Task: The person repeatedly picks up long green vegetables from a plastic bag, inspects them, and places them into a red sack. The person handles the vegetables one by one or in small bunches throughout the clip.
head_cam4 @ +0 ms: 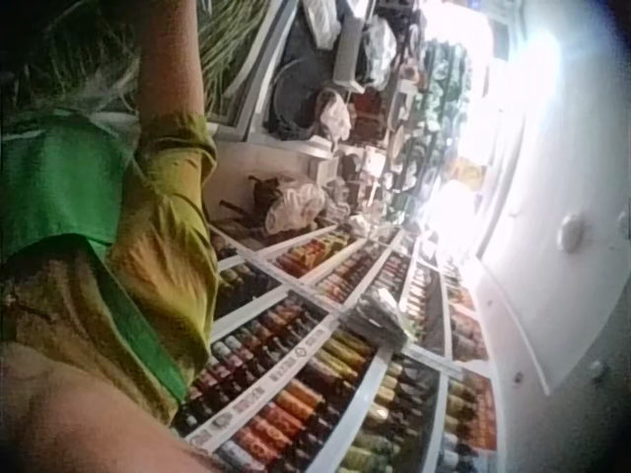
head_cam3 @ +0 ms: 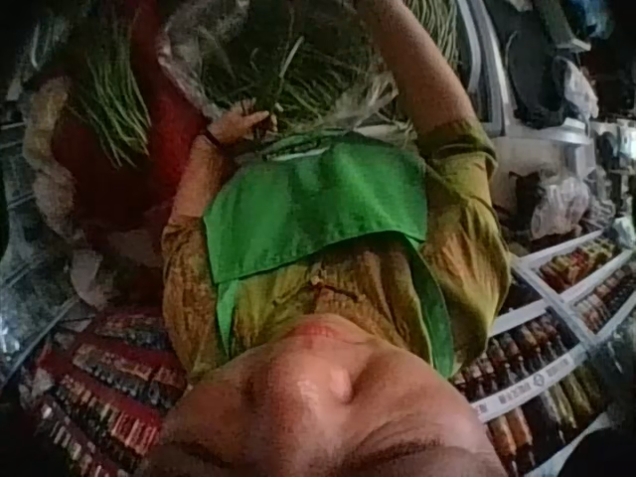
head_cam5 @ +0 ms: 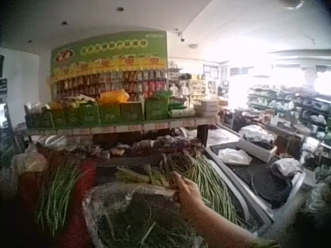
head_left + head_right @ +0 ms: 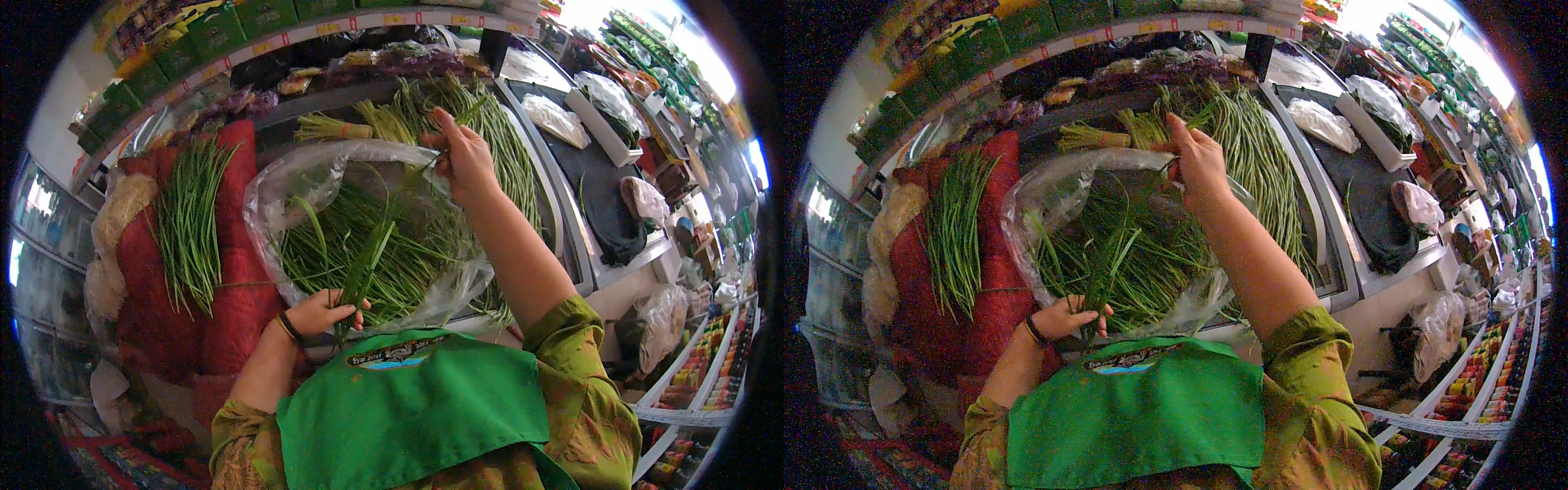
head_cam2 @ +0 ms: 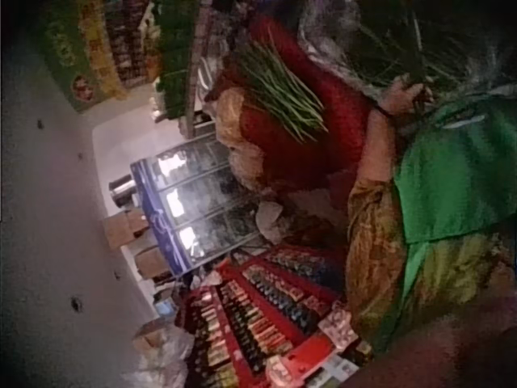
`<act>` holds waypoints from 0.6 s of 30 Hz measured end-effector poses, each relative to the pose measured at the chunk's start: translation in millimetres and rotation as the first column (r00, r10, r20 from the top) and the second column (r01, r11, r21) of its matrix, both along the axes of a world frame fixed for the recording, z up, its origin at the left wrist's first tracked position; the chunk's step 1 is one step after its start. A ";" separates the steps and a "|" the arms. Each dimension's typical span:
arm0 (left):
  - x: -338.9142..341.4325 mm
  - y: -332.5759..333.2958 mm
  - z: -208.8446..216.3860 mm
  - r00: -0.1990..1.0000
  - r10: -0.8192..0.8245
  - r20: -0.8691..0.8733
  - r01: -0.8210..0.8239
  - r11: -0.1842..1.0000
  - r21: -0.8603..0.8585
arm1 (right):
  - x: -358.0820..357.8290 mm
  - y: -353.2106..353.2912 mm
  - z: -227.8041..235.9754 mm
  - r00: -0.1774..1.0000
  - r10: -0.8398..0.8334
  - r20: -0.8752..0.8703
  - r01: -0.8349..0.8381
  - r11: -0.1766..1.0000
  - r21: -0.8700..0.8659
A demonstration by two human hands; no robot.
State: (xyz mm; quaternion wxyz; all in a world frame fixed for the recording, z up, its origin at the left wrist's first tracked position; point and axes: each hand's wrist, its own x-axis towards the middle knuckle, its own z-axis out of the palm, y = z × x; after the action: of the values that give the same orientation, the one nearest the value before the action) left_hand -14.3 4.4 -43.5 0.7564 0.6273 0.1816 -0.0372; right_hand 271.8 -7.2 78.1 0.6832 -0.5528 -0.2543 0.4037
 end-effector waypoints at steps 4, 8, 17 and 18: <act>-1.9 0.4 -11.0 0.998 0.062 -0.031 -0.062 0.998 0.000 | -12.4 -15.3 -3.3 0.978 -0.102 0.182 0.053 0.966 0.254; 3.3 -0.4 -12.9 0.997 0.074 -0.016 -0.073 0.996 0.046 | -66.4 -44.9 -16.3 0.786 0.549 0.285 -0.550 0.831 -0.086; 9.3 -4.0 -5.8 0.995 0.098 -0.020 -0.096 0.992 0.077 | -102.2 -44.8 -31.3 0.791 0.611 -0.003 -0.611 0.791 0.037; 9.8 -4.0 -3.6 0.995 0.098 -0.012 -0.096 0.992 0.087 | -101.6 -46.3 -31.5 0.795 0.606 -0.017 -0.605 0.795 0.046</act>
State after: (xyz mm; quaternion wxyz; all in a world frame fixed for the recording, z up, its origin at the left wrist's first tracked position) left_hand -4.5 0.4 -47.1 0.7281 0.6494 0.2195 0.0024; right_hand 170.1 -53.5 46.6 0.5326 -0.4232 -0.4146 0.6045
